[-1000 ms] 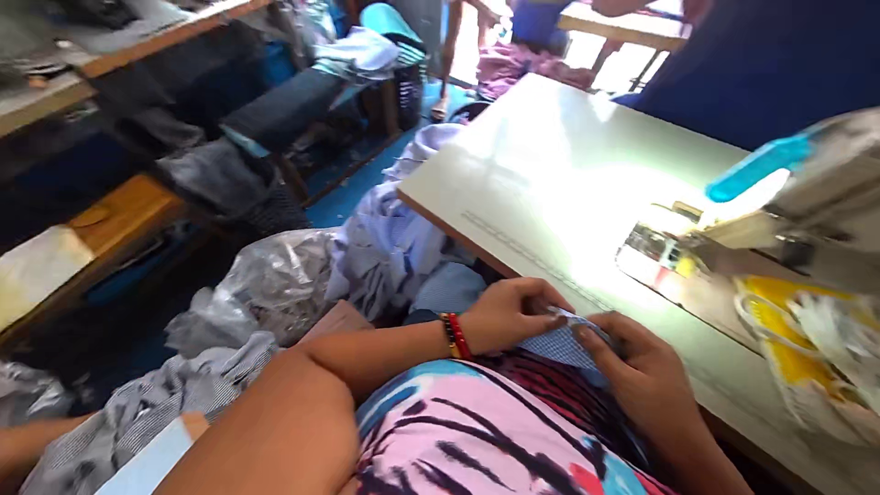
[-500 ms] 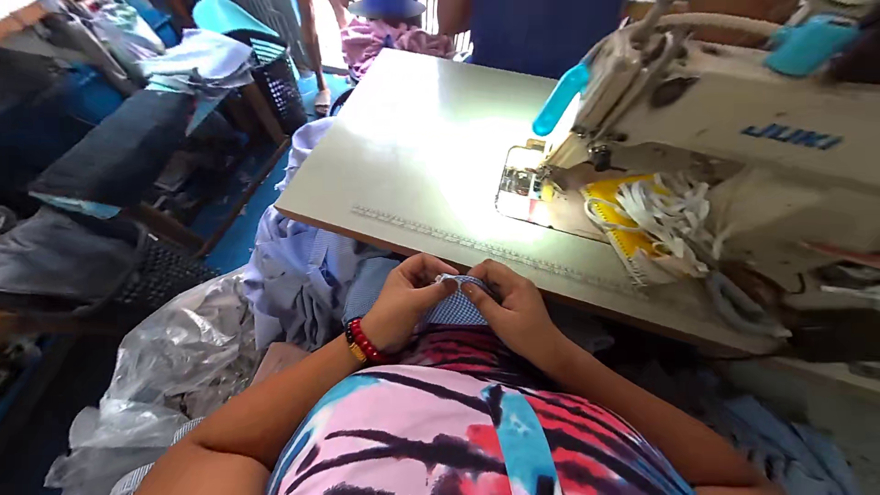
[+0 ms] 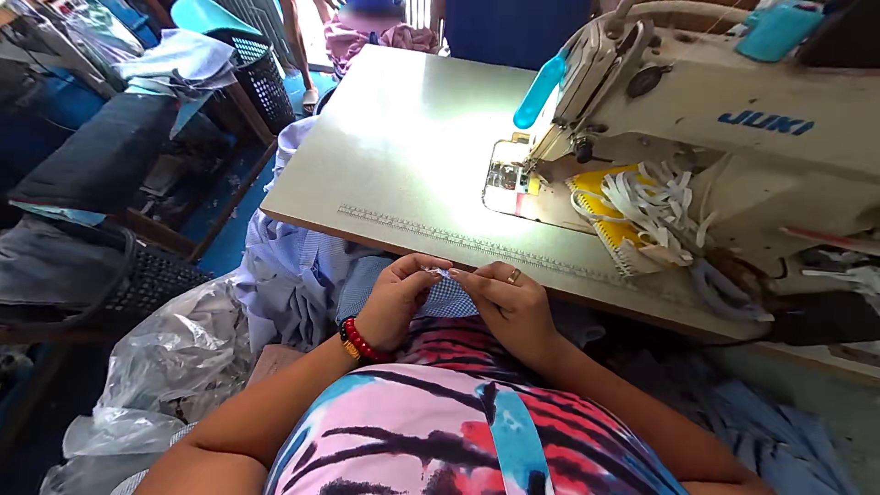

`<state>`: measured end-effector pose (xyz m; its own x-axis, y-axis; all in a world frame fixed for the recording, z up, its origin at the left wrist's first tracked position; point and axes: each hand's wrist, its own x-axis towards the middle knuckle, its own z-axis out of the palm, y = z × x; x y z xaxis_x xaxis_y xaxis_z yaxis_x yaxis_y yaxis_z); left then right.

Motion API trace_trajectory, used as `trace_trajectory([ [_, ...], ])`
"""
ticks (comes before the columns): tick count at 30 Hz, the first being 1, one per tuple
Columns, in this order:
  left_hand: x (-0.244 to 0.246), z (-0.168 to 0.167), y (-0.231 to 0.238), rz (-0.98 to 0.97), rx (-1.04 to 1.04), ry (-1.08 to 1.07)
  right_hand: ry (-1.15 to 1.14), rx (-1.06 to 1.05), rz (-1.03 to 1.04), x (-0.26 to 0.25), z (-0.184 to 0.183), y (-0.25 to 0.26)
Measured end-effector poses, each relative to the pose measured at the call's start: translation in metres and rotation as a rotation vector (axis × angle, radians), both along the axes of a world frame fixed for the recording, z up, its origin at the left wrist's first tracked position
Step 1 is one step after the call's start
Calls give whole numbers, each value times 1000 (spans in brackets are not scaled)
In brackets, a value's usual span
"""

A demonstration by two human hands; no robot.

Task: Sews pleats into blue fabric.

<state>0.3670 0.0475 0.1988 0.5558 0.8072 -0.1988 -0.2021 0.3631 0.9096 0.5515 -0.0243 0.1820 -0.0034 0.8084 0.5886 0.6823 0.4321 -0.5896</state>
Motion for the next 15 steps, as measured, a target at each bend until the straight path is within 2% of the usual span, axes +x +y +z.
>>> trace_trajectory([
  [11, -6, -3, 2, -122, -16, -77, -131, 122, 72, 7, -3, -1],
  [13, -5, -5, 1, -129, -9, -97, -74, 115, 76, 5, -4, -1],
  [15, -5, -8, 1, -127, 4, -132, 50, 23, 60, 2, -2, -3],
])
